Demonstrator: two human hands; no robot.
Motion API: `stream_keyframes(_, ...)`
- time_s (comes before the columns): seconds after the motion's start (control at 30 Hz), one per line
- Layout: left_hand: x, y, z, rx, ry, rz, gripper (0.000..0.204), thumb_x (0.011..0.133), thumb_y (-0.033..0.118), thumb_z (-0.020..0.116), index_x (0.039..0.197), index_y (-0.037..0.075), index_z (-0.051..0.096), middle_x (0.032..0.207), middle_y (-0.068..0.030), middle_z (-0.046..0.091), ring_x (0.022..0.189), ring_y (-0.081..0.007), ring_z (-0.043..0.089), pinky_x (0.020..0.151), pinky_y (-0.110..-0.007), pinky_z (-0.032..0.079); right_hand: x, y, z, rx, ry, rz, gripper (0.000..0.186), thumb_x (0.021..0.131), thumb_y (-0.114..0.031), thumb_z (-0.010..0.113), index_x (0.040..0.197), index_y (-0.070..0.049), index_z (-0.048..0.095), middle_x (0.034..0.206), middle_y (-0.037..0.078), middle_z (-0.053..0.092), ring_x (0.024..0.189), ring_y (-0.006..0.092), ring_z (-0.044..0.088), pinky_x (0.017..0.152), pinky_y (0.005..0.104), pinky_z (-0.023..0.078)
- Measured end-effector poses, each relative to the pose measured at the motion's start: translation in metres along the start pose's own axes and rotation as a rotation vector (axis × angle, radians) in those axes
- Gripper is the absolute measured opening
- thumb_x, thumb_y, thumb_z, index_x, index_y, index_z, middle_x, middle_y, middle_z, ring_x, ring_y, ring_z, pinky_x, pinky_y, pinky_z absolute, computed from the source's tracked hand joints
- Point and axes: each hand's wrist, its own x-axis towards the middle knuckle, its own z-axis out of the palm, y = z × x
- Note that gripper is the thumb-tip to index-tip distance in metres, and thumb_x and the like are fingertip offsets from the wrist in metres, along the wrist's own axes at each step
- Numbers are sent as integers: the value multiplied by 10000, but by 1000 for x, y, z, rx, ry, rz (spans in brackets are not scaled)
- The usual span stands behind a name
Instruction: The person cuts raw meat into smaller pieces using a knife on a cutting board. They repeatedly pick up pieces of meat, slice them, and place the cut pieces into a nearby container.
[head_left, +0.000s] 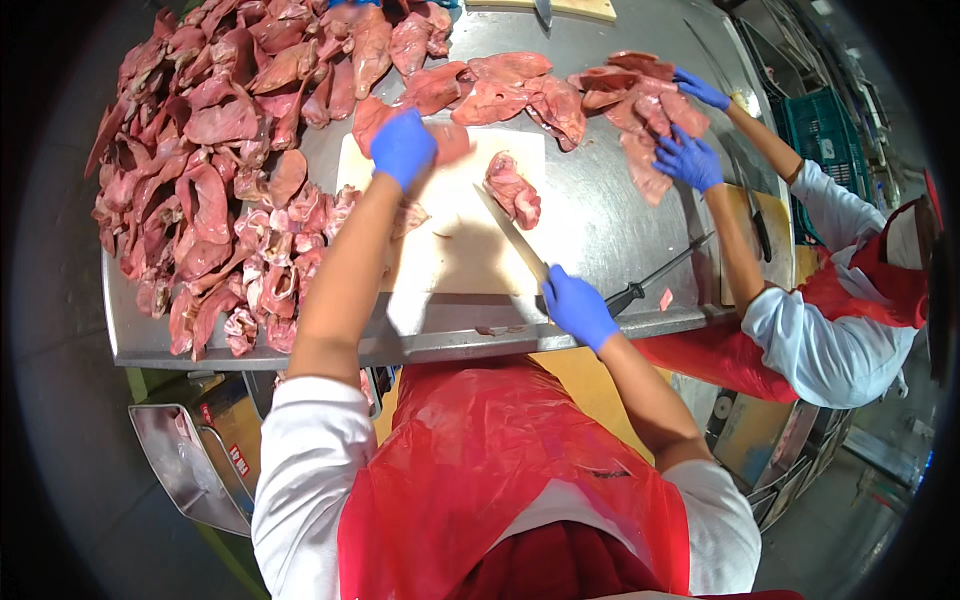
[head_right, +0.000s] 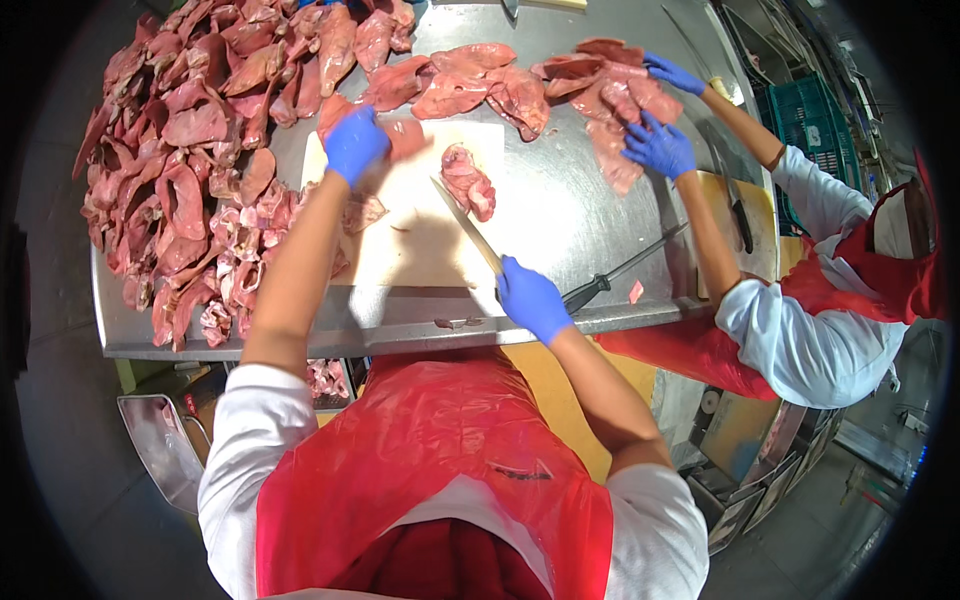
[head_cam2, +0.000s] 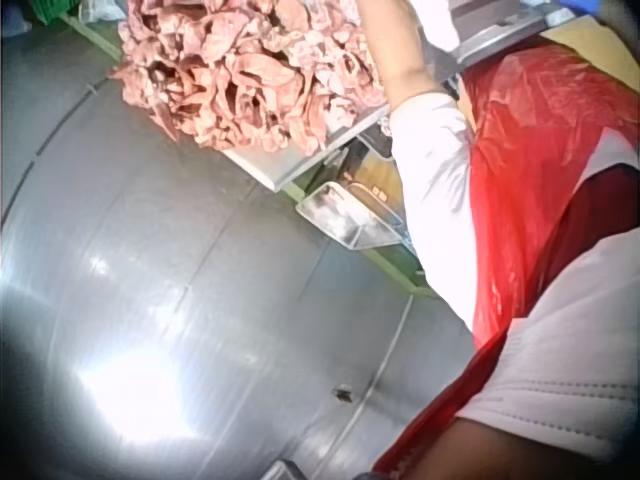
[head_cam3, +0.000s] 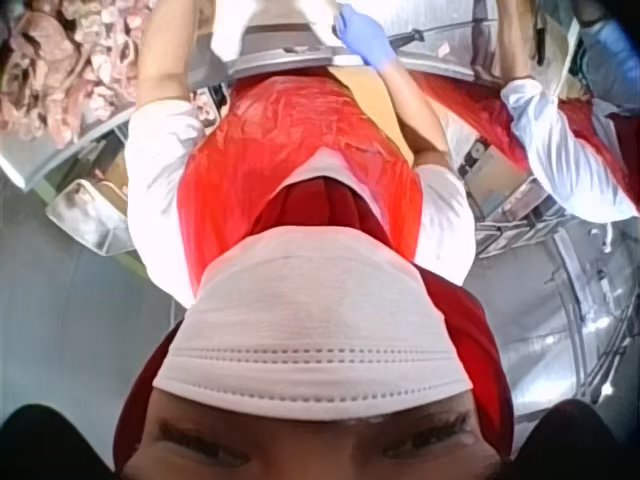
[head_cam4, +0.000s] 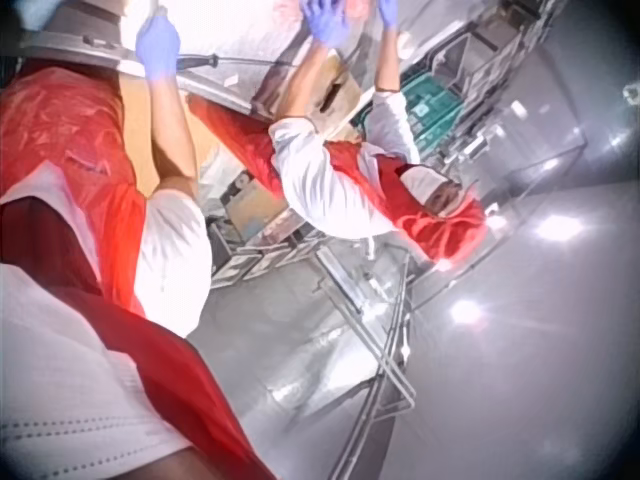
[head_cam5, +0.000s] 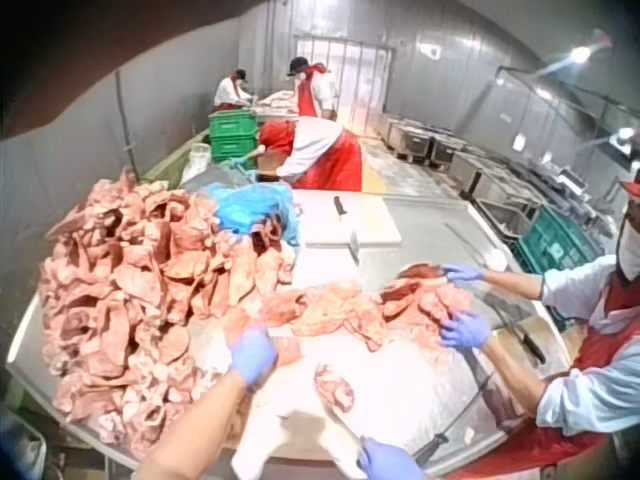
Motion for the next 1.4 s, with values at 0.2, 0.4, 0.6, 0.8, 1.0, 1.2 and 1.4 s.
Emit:
stream_keyframes(0.2,76,-88,-16,-7,-180,21,382,820,332,629,1024,17,699,1064,-231,705,919,-390,688,804,-471,533,-89,39,-14,380,45,59,240,980,-254,571,1038,-21,560,738,238,636,726,462,632,634,502,487)
stream_keyframes(0.4,80,-29,29,-519,-239,-51,593,760,348,660,1272,50,622,1145,-264,675,1083,-368,645,915,-405,496,-34,-13,-19,615,275,189,266,985,-231,583,949,27,529,685,199,623,609,314,647,584,415,485)
stream_keyframes(0.6,111,-53,31,-204,0,-258,1168,669,776,658,1581,190,222,1573,-279,268,1442,-516,223,1126,-627,258,-43,-43,-29,633,265,140,263,980,-224,604,929,19,516,618,185,566,505,303,555,541,397,453)
stream_keyframes(0.8,140,106,79,-159,-193,-138,1211,654,819,640,1587,200,180,1609,-259,199,1445,-560,170,1110,-711,210,-55,-34,12,641,439,48,137,973,-119,623,1005,-4,557,638,61,603,496,107,521,481,292,433)
stream_keyframes(1.0,162,268,160,-406,-430,264,1051,709,682,661,1514,79,358,1504,-287,399,1386,-472,387,1143,-521,319,-60,-12,7,727,462,265,123,993,-118,597,962,-11,545,633,44,596,507,82,557,457,276,438)
stream_keyframes(1.2,132,286,151,-950,-597,351,582,867,310,617,1346,-14,555,1242,-211,637,1080,-252,611,917,-380,497,-55,-7,-19,701,440,353,127,983,-109,599,1017,7,559,700,128,642,559,189,586,560,335,468)
stream_keyframes(1.4,21,50,46,-215,-638,871,507,911,297,655,1369,97,574,1440,-198,500,1329,-375,466,1139,-443,340,-44,-24,-10,679,358,150,145,969,-125,609,969,6,547,735,190,659,596,299,656,555,360,473)
